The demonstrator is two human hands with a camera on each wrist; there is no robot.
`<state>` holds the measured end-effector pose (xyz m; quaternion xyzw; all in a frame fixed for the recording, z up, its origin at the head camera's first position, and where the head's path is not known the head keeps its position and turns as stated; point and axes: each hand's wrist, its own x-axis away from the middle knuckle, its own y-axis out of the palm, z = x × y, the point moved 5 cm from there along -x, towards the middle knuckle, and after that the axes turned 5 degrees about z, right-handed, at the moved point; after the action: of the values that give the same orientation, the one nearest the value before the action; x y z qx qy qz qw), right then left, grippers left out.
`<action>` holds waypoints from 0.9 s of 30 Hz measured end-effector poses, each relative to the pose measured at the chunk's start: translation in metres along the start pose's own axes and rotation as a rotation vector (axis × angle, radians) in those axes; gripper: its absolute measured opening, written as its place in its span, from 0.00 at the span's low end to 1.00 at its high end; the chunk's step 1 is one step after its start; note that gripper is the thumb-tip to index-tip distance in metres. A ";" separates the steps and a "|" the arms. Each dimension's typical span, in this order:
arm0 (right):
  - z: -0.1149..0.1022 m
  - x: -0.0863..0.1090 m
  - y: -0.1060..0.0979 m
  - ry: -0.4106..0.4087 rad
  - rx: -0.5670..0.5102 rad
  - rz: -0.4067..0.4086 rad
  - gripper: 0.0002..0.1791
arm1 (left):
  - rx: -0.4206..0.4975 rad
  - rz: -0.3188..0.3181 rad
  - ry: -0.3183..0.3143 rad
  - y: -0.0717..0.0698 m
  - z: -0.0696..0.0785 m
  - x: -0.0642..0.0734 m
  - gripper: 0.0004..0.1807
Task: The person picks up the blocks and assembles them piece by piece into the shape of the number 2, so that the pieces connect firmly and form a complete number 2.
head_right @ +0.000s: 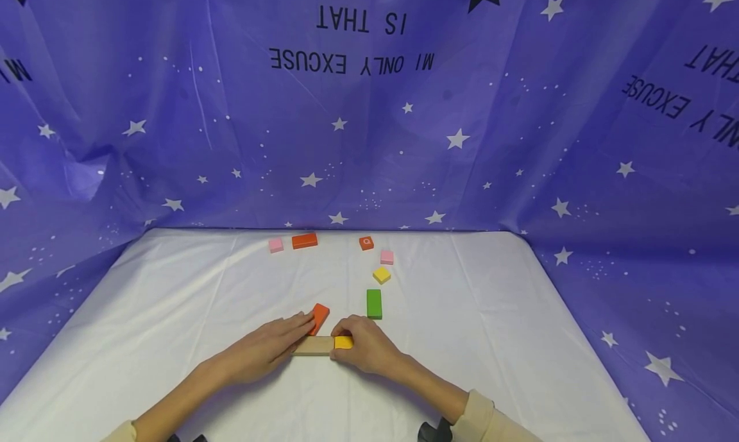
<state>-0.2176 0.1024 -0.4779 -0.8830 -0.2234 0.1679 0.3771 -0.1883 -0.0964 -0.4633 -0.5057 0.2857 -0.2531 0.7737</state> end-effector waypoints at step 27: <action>0.000 -0.001 -0.029 0.014 -0.067 0.158 0.16 | -0.141 -0.024 0.056 0.000 0.008 0.000 0.28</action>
<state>-0.2260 0.1203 -0.4565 -0.9111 -0.1561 0.1834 0.3346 -0.1826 -0.0912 -0.4602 -0.5548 0.3184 -0.2557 0.7249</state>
